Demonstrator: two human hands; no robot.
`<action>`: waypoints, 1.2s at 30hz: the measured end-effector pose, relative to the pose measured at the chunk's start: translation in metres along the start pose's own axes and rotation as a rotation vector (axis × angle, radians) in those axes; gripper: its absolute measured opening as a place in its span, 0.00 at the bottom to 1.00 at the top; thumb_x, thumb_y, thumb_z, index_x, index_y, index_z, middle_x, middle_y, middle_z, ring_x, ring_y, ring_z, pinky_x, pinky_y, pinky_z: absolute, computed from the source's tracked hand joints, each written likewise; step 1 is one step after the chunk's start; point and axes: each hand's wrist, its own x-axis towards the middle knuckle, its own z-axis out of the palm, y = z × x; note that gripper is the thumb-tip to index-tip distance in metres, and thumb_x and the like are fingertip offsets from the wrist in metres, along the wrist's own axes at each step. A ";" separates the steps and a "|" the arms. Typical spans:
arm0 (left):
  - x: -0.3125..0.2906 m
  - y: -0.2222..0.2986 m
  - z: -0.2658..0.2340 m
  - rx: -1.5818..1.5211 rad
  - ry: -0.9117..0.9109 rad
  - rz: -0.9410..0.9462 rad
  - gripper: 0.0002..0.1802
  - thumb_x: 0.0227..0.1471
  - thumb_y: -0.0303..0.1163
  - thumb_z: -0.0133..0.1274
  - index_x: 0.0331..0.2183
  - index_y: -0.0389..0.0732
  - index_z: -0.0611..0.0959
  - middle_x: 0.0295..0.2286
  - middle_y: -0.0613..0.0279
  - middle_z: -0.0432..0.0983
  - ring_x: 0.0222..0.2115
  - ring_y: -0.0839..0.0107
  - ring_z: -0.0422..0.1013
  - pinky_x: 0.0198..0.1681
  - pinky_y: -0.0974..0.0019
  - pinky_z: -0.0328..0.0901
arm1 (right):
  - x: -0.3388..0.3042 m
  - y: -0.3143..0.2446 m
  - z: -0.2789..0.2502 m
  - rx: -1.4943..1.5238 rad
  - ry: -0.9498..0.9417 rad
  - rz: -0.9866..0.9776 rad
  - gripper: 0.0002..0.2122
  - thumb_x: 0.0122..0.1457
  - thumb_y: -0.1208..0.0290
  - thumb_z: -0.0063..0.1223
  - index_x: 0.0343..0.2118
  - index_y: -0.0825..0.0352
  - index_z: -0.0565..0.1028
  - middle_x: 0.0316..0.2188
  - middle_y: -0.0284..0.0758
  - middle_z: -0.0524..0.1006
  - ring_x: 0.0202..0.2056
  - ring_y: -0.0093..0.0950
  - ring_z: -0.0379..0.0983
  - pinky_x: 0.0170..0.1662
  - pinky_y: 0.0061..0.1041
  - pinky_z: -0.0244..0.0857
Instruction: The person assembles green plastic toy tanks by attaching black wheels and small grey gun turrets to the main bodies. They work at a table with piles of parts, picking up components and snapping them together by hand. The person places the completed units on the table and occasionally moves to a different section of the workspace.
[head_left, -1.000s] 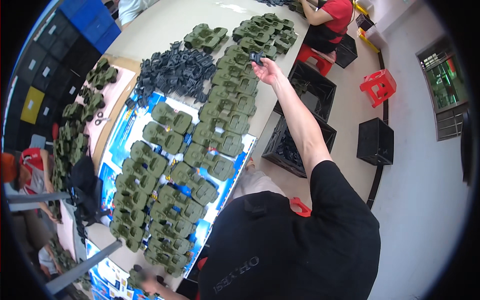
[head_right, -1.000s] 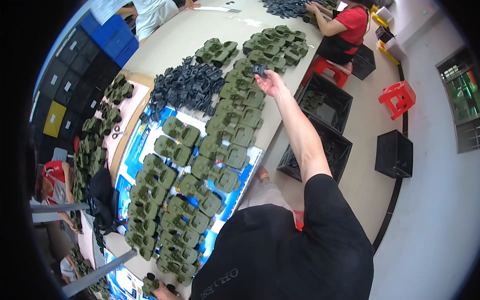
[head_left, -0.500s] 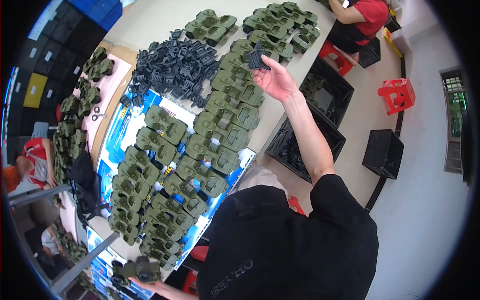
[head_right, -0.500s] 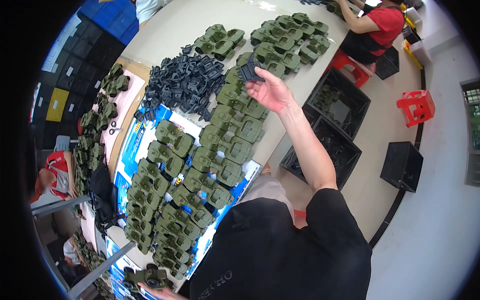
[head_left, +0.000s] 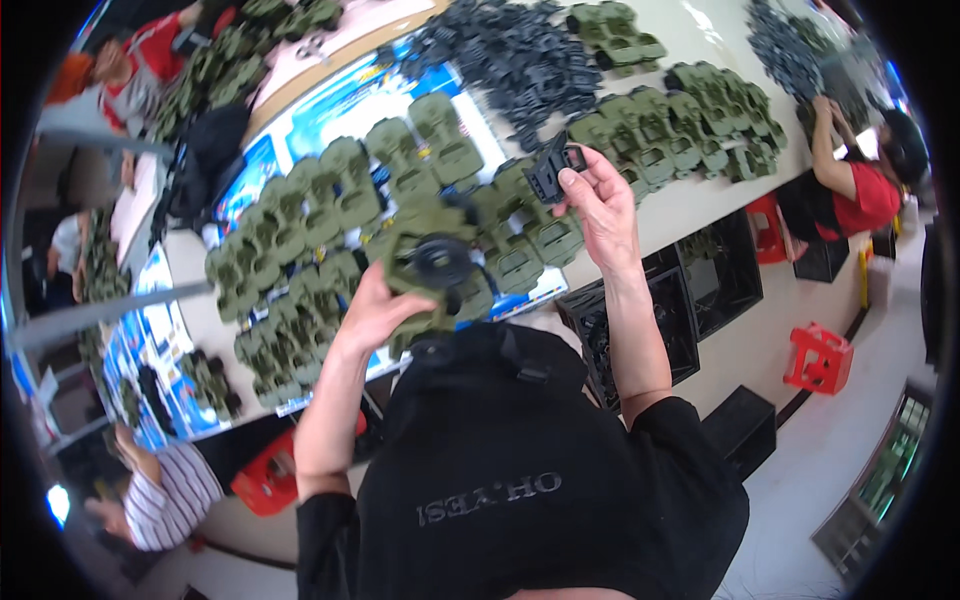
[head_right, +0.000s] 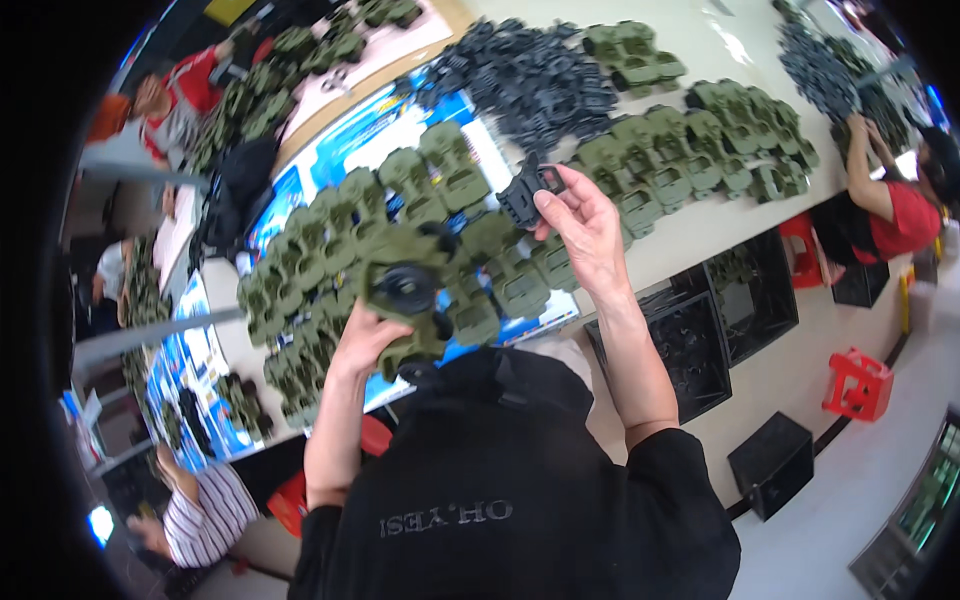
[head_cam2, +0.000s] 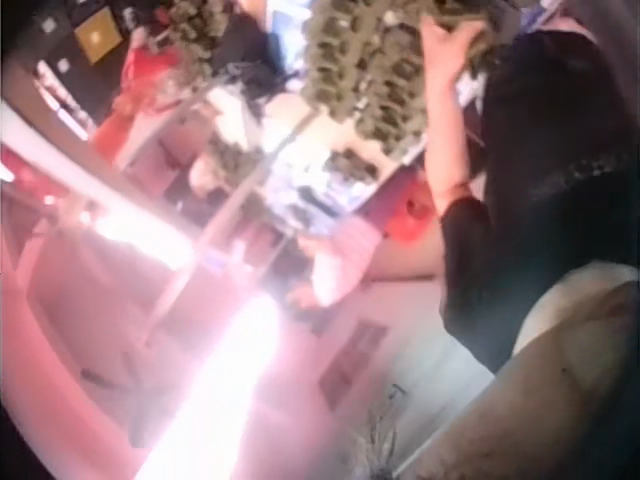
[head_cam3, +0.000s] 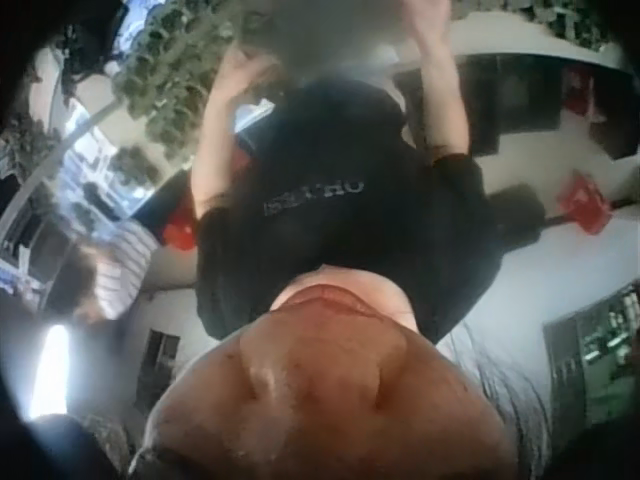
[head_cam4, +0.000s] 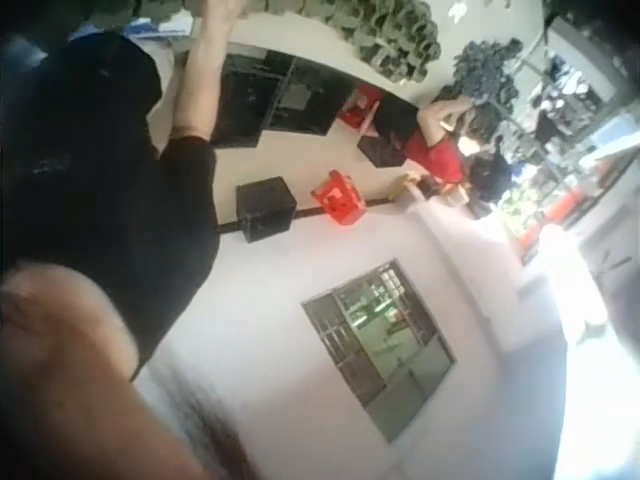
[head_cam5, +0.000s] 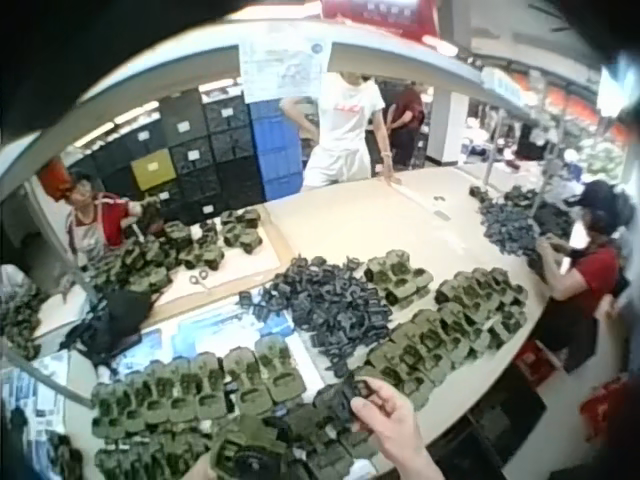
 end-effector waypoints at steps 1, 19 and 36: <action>-0.001 0.005 0.003 0.002 -0.042 -0.006 0.28 0.39 0.22 0.61 0.46 0.33 0.71 0.40 0.61 0.73 0.40 0.75 0.69 0.43 0.70 0.66 | -0.004 -0.001 0.008 -0.062 -0.005 -0.002 0.14 0.56 0.76 0.53 0.46 0.72 0.70 0.27 0.29 0.74 0.24 0.17 0.70 0.27 0.14 0.62; -0.053 -0.013 0.004 0.543 0.193 0.211 0.46 0.30 0.33 0.65 0.52 0.35 0.62 0.41 0.49 0.73 0.44 0.55 0.69 0.47 0.60 0.64 | -0.059 -0.015 0.088 -0.833 -0.513 -0.479 0.20 0.45 0.76 0.62 0.44 0.66 0.74 0.37 0.38 0.73 0.36 0.30 0.72 0.39 0.26 0.67; -0.061 0.000 -0.001 0.613 0.051 0.137 0.52 0.30 0.49 0.67 0.53 0.33 0.62 0.43 0.44 0.71 0.45 0.51 0.69 0.49 0.57 0.62 | -0.024 -0.020 0.080 -0.625 -0.925 -0.119 0.24 0.48 0.60 0.60 0.47 0.68 0.72 0.47 0.40 0.71 0.46 0.30 0.66 0.48 0.28 0.60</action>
